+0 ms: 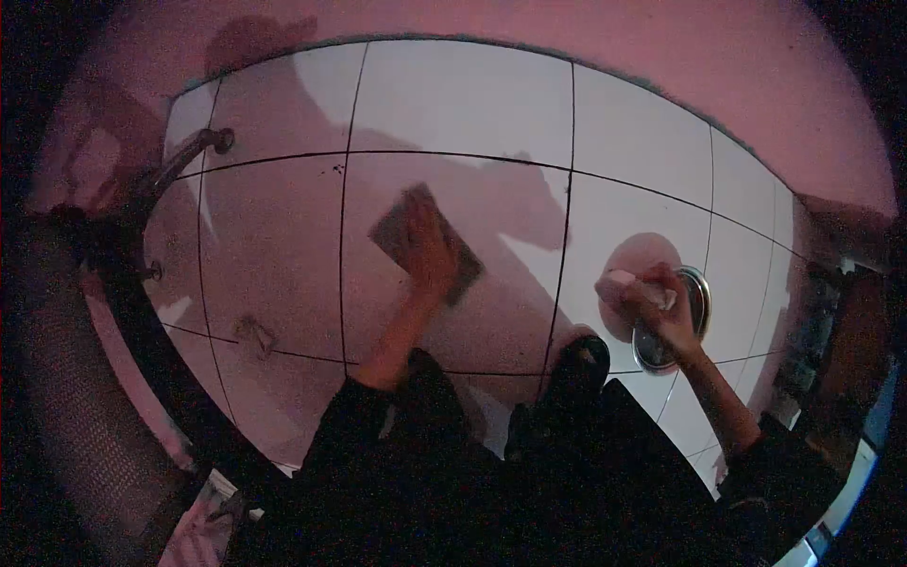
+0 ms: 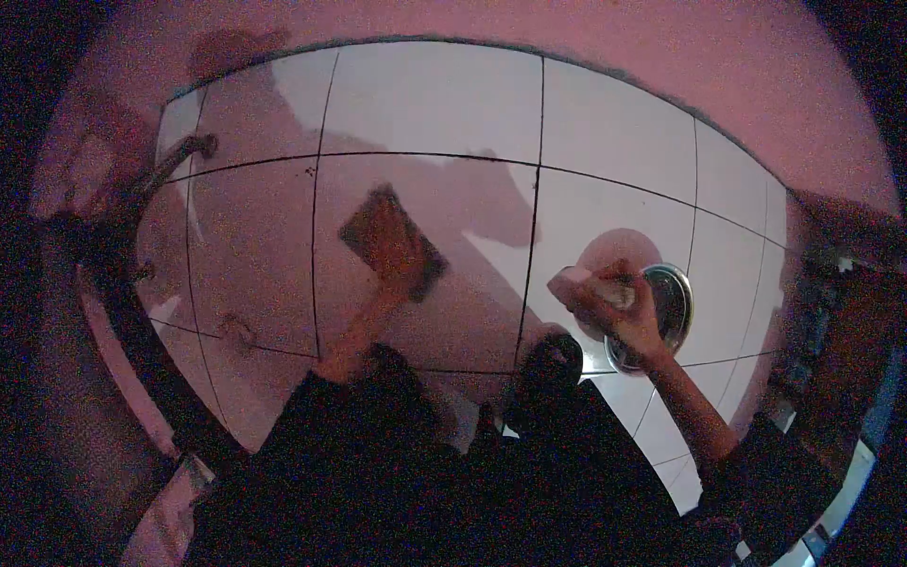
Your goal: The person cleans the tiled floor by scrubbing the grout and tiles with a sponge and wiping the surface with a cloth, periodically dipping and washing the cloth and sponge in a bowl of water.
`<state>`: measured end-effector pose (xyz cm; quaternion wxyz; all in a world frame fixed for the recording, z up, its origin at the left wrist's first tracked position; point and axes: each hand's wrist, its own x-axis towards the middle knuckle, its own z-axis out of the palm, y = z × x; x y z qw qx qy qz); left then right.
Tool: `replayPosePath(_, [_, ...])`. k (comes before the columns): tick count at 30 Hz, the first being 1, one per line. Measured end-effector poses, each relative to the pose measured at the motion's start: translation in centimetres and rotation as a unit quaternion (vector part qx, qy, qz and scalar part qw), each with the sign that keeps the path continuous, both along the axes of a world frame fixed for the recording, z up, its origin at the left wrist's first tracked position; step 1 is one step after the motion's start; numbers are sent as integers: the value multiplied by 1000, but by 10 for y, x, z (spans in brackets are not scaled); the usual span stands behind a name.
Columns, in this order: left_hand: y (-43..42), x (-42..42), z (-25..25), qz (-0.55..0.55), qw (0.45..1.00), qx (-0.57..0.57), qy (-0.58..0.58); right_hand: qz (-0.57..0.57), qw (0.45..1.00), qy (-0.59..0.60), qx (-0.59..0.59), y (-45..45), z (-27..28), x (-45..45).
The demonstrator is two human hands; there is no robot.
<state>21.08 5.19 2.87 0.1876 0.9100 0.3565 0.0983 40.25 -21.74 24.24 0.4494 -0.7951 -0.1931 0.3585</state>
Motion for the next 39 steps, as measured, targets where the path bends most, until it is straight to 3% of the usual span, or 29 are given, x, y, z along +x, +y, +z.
replayPosePath(1, [-21, -1, -2, -7, 998, -56, -11, -15, 999, 31, -40, 12, -2, -3])
replayPosePath(3, [-36, 18, 43, -98, 939, -323, 66, -26, 995, 61, -78, 37, -11, -7])
replayPosePath(5, [-87, -2, -11, -259, 949, -176, -28, -55, 995, 83, -30, 61, -37, -11])
replayPosePath(8, [-77, 0, -2, -333, 938, -77, -53, -30, 999, -8, 16, 92, -89, -13])
replayPosePath(10, [-35, 25, 34, -187, 976, -80, 74, -36, 998, -36, 24, 109, -116, -16])
replayPosePath(12, [10, 14, -2, -104, 985, -100, -96, -43, 997, -63, 29, 125, -123, -22])
replayPosePath(14, [49, 3, 25, 14, 993, -112, -45, -148, 989, -8, -13, 144, -122, -27])
replayPosePath(15, [59, -10, 16, 16, 993, -110, -47, -154, 984, -14, 84, 142, -154, -25])
replayPosePath(16, [67, -22, -3, 56, 996, -43, -49, -153, 984, -14, 87, 147, -158, -24])
replayPosePath(17, [73, -28, -17, 94, 994, 25, -53, -123, 985, -108, 47, 152, -161, -23])
replayPosePath(18, [71, -35, -21, 94, 994, 27, -55, -93, 975, -201, 6, 157, -162, -23])
replayPosePath(19, [63, -46, -23, 95, 993, 48, -45, -93, 975, -201, 8, 164, -157, -23])
replayPosePath(21, [53, -60, -19, 93, 993, 70, -31, 0, 912, -406, -49, 178, -147, -25])
replayPosePath(25, [44, -62, 5, 100, 995, 21, 18, 44, 907, -418, 0, 207, -157, -27])
replayPosePath(28, [44, -62, 3, 105, 994, 0, 26, 60, 913, -399, -68, 225, -150, -27])
replayPosePath(32, [46, -65, -6, 93, 996, 11, -14, 68, 893, -442, -49, 226, -180, -24])
replayPosePath(34, [46, -64, 2, 93, 996, 2, 6, 128, 893, -428, -57, 222, -179, -26])
replayPosePath(35, [46, -64, 5, 93, 995, -3, 23, 72, 907, -411, -59, 222, -179, -23])
replayPosePath(38, [42, -67, -3, 96, 995, 3, 19, 87, 898, -429, -51, 224, -165, -30])
replayPosePath(39, [43, -67, -1, 96, 995, 2, 18, 155, 879, -446, -63, 225, -168, -29])
